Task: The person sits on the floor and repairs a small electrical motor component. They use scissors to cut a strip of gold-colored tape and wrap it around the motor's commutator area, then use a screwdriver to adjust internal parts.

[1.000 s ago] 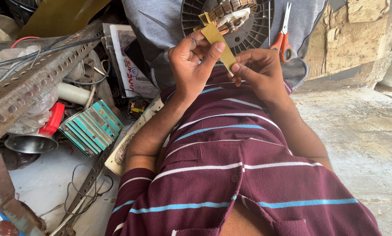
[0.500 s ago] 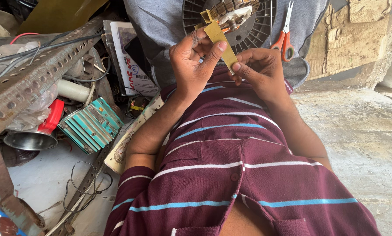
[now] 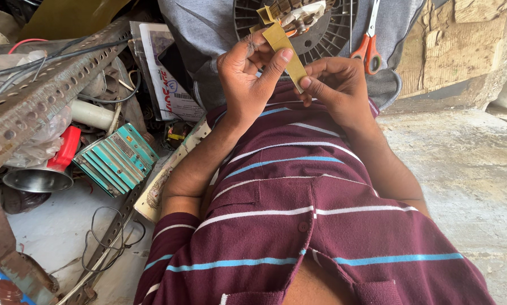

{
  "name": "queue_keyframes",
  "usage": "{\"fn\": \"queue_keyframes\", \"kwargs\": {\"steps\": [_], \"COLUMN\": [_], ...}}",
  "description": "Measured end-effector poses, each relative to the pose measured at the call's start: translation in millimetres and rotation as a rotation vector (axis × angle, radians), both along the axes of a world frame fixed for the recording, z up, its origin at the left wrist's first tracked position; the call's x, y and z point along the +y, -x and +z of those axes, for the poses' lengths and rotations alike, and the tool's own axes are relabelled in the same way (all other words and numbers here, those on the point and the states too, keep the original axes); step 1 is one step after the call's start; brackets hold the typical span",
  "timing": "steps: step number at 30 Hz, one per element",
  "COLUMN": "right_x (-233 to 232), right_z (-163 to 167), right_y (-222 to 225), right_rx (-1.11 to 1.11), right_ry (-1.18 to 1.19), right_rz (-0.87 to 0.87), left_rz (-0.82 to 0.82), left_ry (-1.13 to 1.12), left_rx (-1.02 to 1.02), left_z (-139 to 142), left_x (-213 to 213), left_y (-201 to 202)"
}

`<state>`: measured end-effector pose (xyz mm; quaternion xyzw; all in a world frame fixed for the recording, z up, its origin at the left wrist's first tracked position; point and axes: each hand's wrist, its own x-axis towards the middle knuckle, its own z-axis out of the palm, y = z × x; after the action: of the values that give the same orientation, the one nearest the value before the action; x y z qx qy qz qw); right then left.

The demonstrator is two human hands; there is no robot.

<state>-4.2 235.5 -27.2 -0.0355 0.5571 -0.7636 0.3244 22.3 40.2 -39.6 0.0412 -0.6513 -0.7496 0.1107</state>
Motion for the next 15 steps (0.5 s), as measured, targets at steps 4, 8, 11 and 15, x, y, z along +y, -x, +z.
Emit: {"fn": "queue_keyframes", "kwargs": {"steps": [4,8,11,15], "right_x": [2.2,4.8,6.0,5.4], "right_z": [0.2,0.2,2.1,4.8], "right_y": [-0.2,2.8,0.6,-1.6], "right_rx": [-0.038,-0.085,-0.016,0.021], "right_ry": [0.007,0.149,0.061,0.027], "right_rz": [-0.059,-0.086,-0.043,-0.021], "left_rz": [0.002,0.004,0.002,0.013], "left_ry": [-0.026,0.017,0.028,0.035], "left_rx": [-0.017,0.008,0.021,0.020], "left_z": [-1.2,-4.1,-5.3,-4.2], "left_x": [-1.8,-5.3,-5.0,-2.2], "left_y": [-0.8,-0.1,-0.4,-1.8]}}
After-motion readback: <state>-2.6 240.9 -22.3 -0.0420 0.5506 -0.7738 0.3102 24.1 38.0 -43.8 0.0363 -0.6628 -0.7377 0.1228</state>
